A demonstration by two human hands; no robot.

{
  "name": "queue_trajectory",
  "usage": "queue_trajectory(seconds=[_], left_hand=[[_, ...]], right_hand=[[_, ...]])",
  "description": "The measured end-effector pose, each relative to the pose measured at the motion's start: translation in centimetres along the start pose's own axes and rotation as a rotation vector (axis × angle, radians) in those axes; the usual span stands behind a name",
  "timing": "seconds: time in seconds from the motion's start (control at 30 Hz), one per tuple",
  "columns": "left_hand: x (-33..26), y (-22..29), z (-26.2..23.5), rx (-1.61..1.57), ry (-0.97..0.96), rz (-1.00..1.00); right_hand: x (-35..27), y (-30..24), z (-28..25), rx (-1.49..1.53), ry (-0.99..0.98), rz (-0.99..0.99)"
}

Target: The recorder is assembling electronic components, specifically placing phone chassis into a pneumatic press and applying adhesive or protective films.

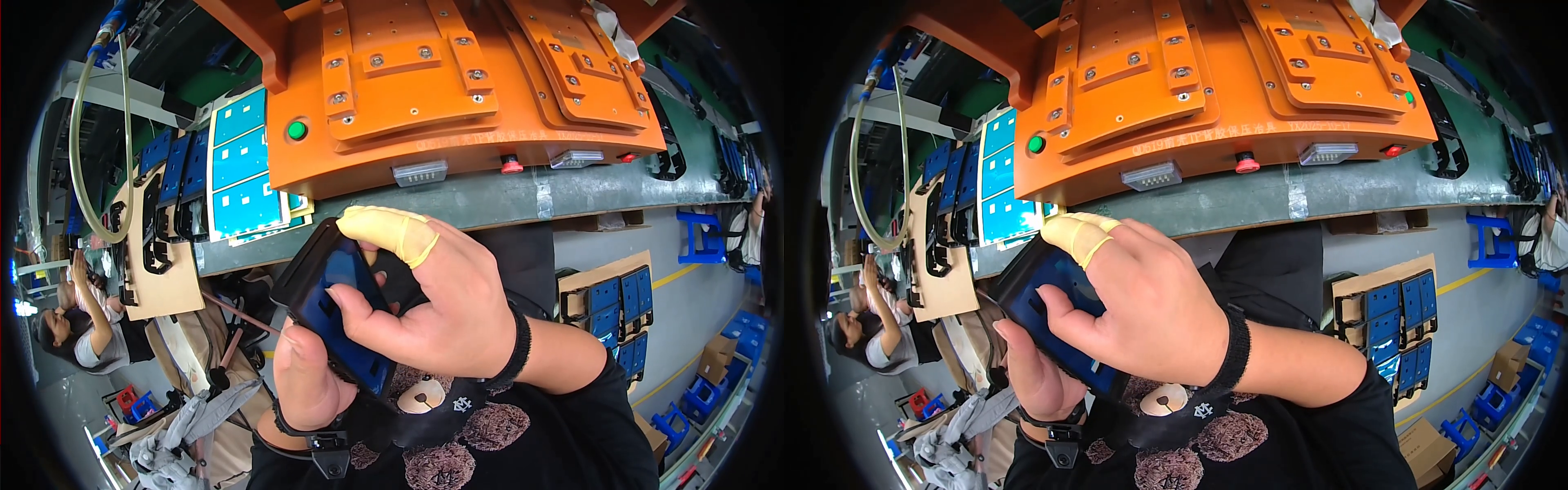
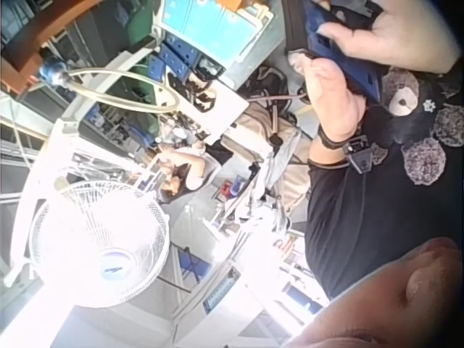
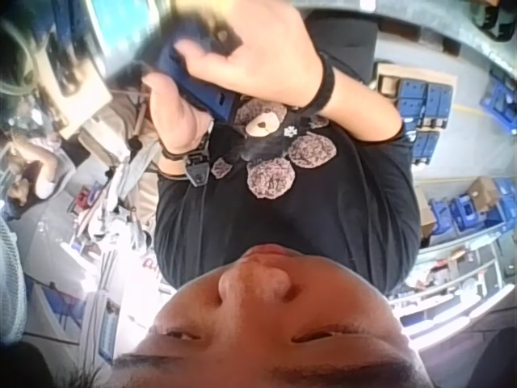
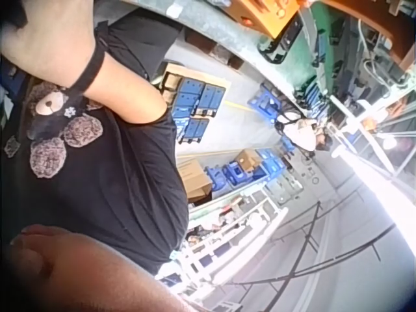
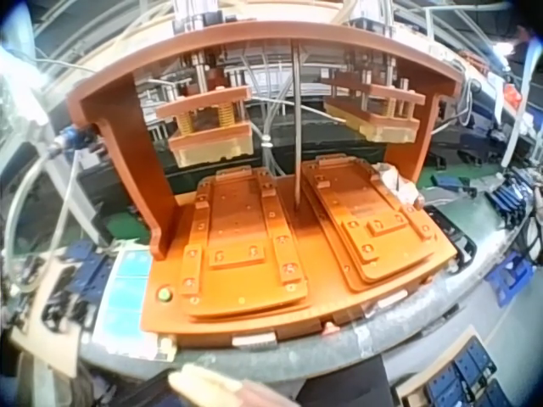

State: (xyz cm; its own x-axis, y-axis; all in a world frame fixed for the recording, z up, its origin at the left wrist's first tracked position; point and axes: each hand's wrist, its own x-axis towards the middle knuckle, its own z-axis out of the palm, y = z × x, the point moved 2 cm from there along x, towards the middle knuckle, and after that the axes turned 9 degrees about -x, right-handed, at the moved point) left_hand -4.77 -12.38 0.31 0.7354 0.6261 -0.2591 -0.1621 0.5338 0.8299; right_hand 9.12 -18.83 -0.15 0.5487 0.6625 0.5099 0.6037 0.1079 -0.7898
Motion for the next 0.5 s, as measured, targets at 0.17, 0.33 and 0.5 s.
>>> queue_trajectory(seconds=[0.17, 0.33, 0.5], left_hand=[[-0.10, 0.12, 0.02, -0.002, 0.003, -0.016], [-0.02, 0.13, 0.14, -0.012, 0.019, -0.018], [-0.12, 0.11, -0.01, -0.036, 0.014, -0.037]], right_hand=[[-0.16, 0.12, 0.23, -0.017, 0.015, -0.007], [0.04, 0.21, 0.09, -0.010, 0.014, -0.016], [0.08, 0.28, 0.02, 0.004, 0.010, -0.023]])
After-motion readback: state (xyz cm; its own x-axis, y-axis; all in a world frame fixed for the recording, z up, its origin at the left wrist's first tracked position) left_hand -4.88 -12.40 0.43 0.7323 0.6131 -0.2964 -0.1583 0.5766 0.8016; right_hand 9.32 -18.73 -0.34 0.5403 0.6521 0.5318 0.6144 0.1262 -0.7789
